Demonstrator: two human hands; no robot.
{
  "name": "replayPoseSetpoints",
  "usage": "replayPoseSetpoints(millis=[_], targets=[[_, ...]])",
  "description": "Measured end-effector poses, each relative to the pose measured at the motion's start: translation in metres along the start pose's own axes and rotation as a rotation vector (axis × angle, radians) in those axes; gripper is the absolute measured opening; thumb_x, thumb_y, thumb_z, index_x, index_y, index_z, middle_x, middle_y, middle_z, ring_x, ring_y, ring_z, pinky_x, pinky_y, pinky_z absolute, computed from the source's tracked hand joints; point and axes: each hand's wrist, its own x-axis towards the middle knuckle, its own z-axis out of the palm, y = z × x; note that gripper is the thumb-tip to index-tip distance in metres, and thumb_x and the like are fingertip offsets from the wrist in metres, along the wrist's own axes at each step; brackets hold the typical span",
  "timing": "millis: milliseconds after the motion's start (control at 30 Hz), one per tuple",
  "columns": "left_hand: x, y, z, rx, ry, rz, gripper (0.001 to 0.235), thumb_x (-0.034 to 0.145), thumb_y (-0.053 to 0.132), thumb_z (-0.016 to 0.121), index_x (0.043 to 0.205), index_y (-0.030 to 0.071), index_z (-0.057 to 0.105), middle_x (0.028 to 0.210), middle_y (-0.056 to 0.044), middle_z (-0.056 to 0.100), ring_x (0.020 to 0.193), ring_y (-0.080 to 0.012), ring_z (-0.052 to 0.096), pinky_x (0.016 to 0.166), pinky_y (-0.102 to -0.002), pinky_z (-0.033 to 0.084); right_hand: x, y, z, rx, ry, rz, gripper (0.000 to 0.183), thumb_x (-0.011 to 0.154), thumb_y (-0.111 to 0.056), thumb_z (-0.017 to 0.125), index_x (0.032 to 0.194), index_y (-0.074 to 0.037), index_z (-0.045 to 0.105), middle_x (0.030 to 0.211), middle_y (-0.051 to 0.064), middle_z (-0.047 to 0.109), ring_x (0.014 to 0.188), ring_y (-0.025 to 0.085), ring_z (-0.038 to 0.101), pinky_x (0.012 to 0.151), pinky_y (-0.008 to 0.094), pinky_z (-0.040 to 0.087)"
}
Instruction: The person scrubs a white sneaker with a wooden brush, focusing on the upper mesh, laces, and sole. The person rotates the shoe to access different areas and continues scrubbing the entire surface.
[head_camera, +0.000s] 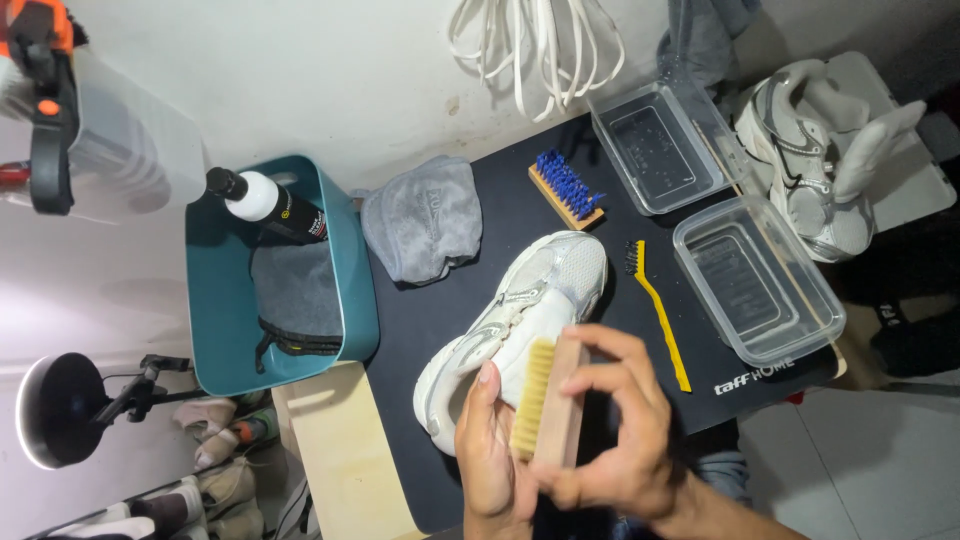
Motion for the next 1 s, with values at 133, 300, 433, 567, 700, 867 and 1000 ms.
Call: replayPoseSetpoints(millis=[133,300,433,567,700,867,1000], targets=[[0.001,-0.001,-0.008,0.09,-0.047,0.055,0.048,0.102,0.02,0.049,0.134,-0.015,0.052,0.134,-0.033,0.06,0.125,-0.0393,0.058,0.11,-0.047,0.046,0.005,0.013,0.003,-0.125,0.018,-0.085,0.061,0.07,-0.05,0.082,0.101,-0.003,0.058,0.127,0.028,0.059,0.118,0.036,0.063,0.101,0.042,0.054],[0.001,0.007,0.009,0.087,0.082,0.006,0.054,0.095,0.012,0.045,0.139,-0.019,0.053,0.139,-0.037,0.062,0.129,-0.042,0.059,0.112,-0.049,0.046,0.005,0.004,-0.003,-0.107,-0.005,-0.083,0.065,0.064,-0.045,0.09,0.104,-0.004,0.06,0.135,0.026,0.053,0.13,0.039,0.055,0.111,0.048,0.05],[0.005,0.006,-0.013,0.215,-0.106,0.043,0.05,0.099,0.016,0.05,0.138,-0.017,0.053,0.137,-0.035,0.062,0.127,-0.0395,0.061,0.109,-0.046,0.049,0.015,0.023,-0.014,-0.054,-0.163,-0.138,0.062,0.069,-0.047,0.089,0.108,-0.006,0.063,0.136,0.024,0.056,0.125,0.034,0.06,0.1,0.039,0.054],[0.008,0.014,-0.002,0.216,-0.048,-0.01,0.052,0.097,0.015,0.05,0.139,-0.014,0.055,0.143,-0.033,0.061,0.132,-0.0389,0.06,0.111,-0.047,0.048,0.025,0.017,-0.021,-0.002,-0.269,-0.286,0.063,0.068,-0.048,0.093,0.11,-0.009,0.066,0.136,0.023,0.056,0.126,0.037,0.058,0.109,0.049,0.046],[0.004,0.021,0.004,0.25,-0.052,-0.12,0.049,0.099,0.019,0.048,0.135,-0.013,0.059,0.134,-0.03,0.066,0.127,-0.0371,0.062,0.107,-0.043,0.049,0.037,0.016,-0.028,0.143,-0.584,-0.422,0.044,0.09,-0.049,0.075,0.117,-0.015,0.069,0.139,0.019,0.054,0.129,0.038,0.058,0.11,0.049,0.05],[0.011,0.025,0.005,0.374,-0.048,-0.134,0.049,0.1,0.024,0.05,0.135,-0.008,0.062,0.127,-0.024,0.07,0.118,-0.0292,0.066,0.096,-0.038,0.054,0.062,0.02,-0.026,0.066,-0.472,-0.382,0.06,0.071,-0.042,0.094,0.113,-0.009,0.066,0.134,0.024,0.059,0.127,0.035,0.06,0.109,0.044,0.048],[0.008,0.028,0.008,0.341,0.015,-0.18,0.042,0.1,0.028,0.056,0.116,-0.009,0.067,0.103,-0.024,0.072,0.098,-0.0319,0.07,0.085,-0.038,0.055,0.053,0.003,-0.019,0.281,-0.731,-0.398,0.045,0.085,-0.042,0.084,0.115,-0.011,0.069,0.138,0.021,0.055,0.127,0.037,0.06,0.108,0.047,0.05]])
